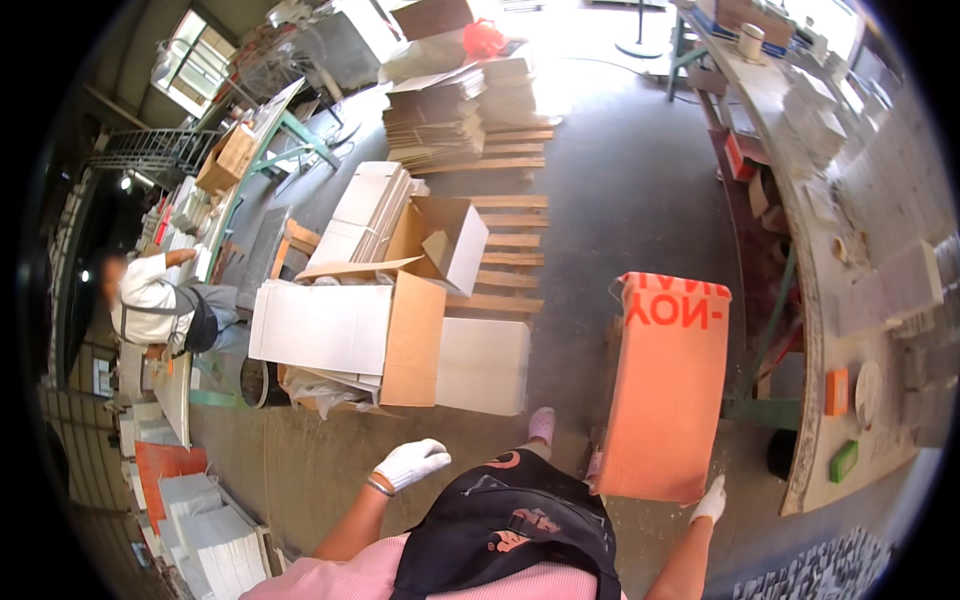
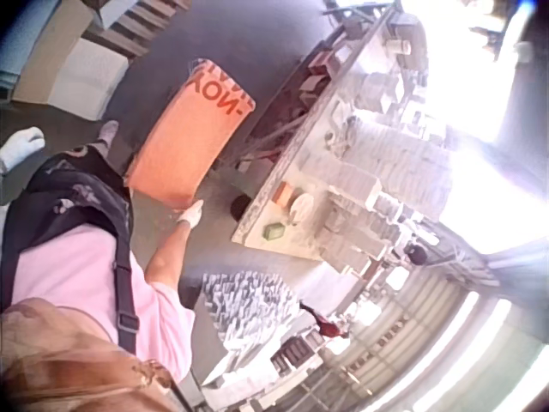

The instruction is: The person repeatedly picks up small white rectangular blocks from a table, rubs their edges together, and stacks them into neat piles. The person also moves stacks of blocks to a nearby rack and returns to continue stacking at the table.

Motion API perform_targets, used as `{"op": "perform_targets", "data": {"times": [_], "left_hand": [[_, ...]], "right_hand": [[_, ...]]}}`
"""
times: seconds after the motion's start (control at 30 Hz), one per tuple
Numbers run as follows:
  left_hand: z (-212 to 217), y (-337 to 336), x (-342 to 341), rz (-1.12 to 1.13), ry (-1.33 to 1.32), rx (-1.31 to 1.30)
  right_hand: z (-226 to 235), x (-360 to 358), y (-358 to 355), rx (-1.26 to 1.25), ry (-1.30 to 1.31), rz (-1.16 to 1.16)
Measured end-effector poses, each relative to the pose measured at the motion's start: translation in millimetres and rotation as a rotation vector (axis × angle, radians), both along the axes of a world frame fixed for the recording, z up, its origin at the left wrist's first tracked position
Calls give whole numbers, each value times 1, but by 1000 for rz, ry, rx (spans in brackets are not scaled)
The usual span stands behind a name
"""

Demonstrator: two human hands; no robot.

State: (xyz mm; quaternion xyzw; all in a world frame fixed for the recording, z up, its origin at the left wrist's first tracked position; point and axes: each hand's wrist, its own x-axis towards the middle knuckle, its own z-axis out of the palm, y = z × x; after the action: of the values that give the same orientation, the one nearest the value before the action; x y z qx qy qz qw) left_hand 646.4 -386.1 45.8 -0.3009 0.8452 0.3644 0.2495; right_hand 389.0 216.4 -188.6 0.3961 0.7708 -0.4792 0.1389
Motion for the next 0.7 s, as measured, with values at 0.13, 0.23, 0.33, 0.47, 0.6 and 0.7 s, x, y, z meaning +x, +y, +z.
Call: {"op": "perform_targets", "data": {"times": [0.13,0.23,0.33,0.47,0.6,0.7], "left_hand": [[15,-37,10,140,72,-67],[21,-51,2,234,206,-14],[33,-55,-21,309,304,60],[36,-60,-41,412,358,150],[43,-79,-90,502,456,181],[50,-92,-139,511,503,153]], "right_hand": [[93,-45,-60,545,53,284],[113,-81,-110,519,303,402],[135,-121,-188,342,451,511],[167,-139,-308,32,544,729],[189,-156,-399,-222,440,1051],[204,-181,-456,-242,408,1283]]}}
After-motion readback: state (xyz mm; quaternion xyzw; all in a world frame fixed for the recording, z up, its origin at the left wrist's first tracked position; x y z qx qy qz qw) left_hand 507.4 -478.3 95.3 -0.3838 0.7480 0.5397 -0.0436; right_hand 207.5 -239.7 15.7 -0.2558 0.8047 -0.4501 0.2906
